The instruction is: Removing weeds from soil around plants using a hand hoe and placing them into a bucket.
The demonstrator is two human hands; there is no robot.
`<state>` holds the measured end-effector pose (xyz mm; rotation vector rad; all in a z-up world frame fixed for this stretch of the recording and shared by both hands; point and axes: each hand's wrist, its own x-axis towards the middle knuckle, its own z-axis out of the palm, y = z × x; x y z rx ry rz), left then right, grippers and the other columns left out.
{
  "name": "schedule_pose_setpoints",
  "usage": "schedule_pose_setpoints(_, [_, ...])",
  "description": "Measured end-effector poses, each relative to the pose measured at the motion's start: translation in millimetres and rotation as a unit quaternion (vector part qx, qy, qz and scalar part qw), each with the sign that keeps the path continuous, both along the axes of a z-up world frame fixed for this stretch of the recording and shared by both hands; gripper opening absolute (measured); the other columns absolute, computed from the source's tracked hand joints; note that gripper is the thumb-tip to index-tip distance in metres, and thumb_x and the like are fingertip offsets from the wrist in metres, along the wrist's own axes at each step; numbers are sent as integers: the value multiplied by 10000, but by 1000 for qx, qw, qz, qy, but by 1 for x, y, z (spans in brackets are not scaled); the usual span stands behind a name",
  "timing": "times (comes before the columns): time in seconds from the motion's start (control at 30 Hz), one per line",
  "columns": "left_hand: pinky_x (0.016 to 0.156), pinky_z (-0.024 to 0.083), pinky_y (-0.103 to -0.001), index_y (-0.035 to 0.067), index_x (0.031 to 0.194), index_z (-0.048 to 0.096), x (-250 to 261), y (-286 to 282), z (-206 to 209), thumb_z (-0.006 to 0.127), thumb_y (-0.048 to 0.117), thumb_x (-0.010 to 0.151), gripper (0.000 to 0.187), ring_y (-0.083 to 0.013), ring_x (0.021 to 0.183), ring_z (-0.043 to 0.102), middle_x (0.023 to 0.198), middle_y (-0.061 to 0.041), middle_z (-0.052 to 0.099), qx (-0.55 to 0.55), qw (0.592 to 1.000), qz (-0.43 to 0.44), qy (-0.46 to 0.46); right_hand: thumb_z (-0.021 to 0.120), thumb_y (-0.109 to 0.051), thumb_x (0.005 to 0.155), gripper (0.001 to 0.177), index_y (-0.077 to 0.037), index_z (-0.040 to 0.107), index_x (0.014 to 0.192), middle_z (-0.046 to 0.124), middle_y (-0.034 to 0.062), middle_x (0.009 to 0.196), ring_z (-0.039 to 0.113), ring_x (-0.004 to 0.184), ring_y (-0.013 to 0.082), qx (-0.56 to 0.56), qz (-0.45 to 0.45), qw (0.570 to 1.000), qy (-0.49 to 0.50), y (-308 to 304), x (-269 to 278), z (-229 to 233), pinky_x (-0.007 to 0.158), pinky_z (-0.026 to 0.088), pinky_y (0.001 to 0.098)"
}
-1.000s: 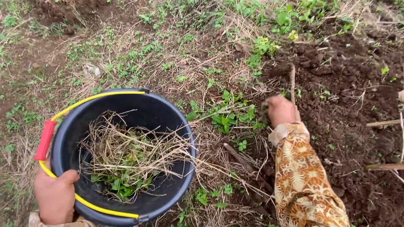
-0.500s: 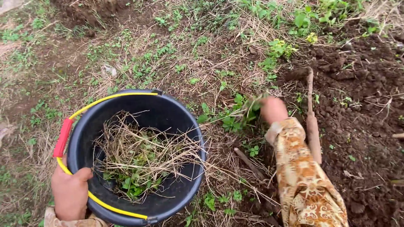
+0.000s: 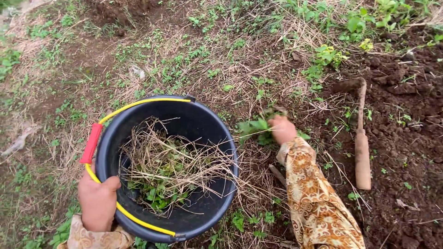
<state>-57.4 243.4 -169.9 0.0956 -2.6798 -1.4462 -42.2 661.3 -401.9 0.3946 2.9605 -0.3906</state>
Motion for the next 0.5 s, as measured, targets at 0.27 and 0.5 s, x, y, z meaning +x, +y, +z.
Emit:
schedule_pose_setpoints(0.27, [429,298,-224,3,925,491,-7,-6,-5,412,-81,610,335,-131,474,351,632,-53,459,57,998,-25,9,559,-11,765,206,-42,599,965,612,138,816,589,692,212,-190,-183,963,57,-1,15,31,707,507,277])
schedule_pose_setpoints(0.5, [458,305,-216,-8,993,498,-3,-1,1,397,-82,616,398,-125,501,361,676,-54,490,48,998,-45,20,488,212,631,252,-18,545,715,567,94,789,531,683,171,-177,-243,915,270,51,18,109,680,499,222])
